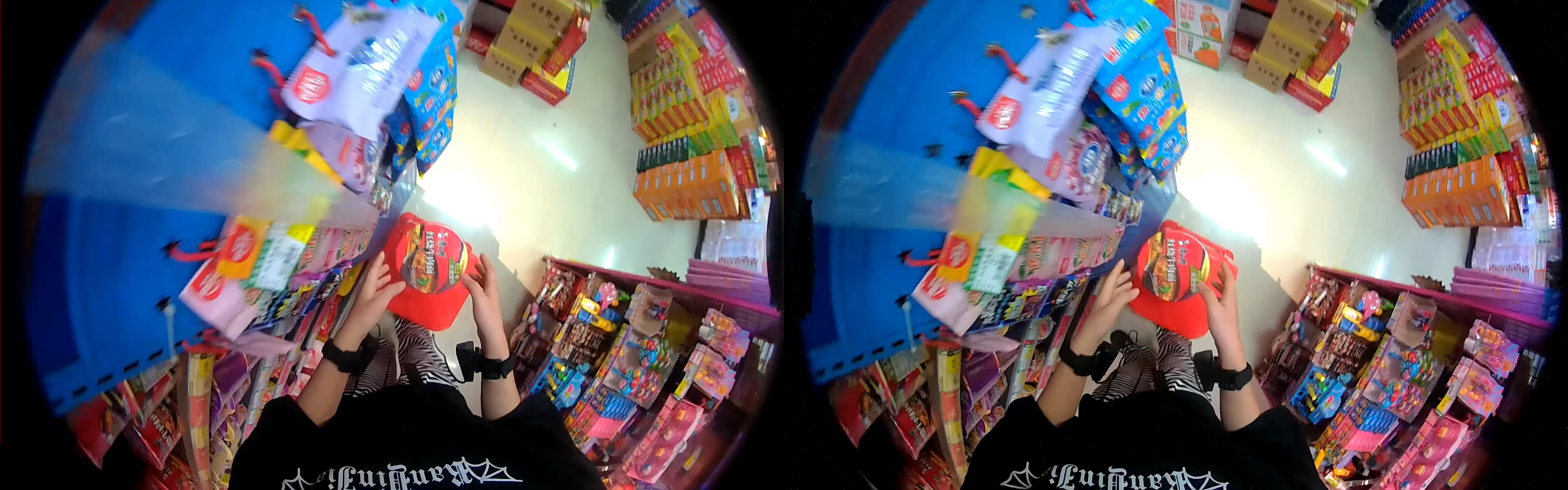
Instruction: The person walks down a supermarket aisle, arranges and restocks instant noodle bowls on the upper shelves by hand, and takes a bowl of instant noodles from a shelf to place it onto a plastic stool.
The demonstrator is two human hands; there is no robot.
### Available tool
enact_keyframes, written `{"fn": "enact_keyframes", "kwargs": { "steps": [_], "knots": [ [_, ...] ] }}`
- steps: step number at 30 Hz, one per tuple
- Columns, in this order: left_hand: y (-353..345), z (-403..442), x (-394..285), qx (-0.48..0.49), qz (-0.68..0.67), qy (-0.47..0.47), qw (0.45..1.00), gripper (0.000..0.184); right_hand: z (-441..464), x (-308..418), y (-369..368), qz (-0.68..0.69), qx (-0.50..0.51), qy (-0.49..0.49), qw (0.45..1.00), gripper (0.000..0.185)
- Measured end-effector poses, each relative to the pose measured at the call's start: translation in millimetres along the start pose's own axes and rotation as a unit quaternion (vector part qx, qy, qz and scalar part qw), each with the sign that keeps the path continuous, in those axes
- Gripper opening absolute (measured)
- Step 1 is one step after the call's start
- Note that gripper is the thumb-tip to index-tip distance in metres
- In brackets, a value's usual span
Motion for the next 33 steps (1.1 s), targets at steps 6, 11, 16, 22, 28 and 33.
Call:
{"fn": "enact_keyframes", "kwargs": {
  "steps": [6, 11, 16, 22, 28, 33],
  "knots": [
    [11, -86, -89, 0.051, 0.09, -0.145, 0.984, 0.065, -54, 85, -1, 0.04, 0.04, 0.085, 0.995, 0.049],
    [33, -187, -159, 0.007, 0.209, -0.258, 0.943, 0.059, -124, 157, -29, 0.04, 0.124, 0.2, 0.971, 0.031],
    [70, -274, -173, -0.137, 0.186, -0.323, 0.918, 0.051, -181, 178, -72, 0.068, 0.217, 0.252, 0.941, 0.025],
    [105, -344, -145, -0.284, 0.116, -0.356, 0.883, 0.045, -223, 180, -124, 0.002, 0.333, 0.241, 0.912, 0.022],
    [127, -401, -122, -0.4, 0.1, -0.342, 0.845, 0.044, -256, 169, -185, -0.033, 0.463, 0.251, 0.85, 0.022],
    [140, -444, -105, -0.494, 0.094, -0.338, 0.795, 0.044, -297, 157, -230, -0.054, 0.544, 0.217, 0.809, 0.023]
  ]
}}
Point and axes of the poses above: each hand's wrist, its own z-axis towards the middle knuckle, its own y-axis out of the back of the hand, x = y × z, the point moved 4 cm from there along z, towards the middle knuckle, and after that the axes turned 6 degrees about -y, right-handed, at the moved point
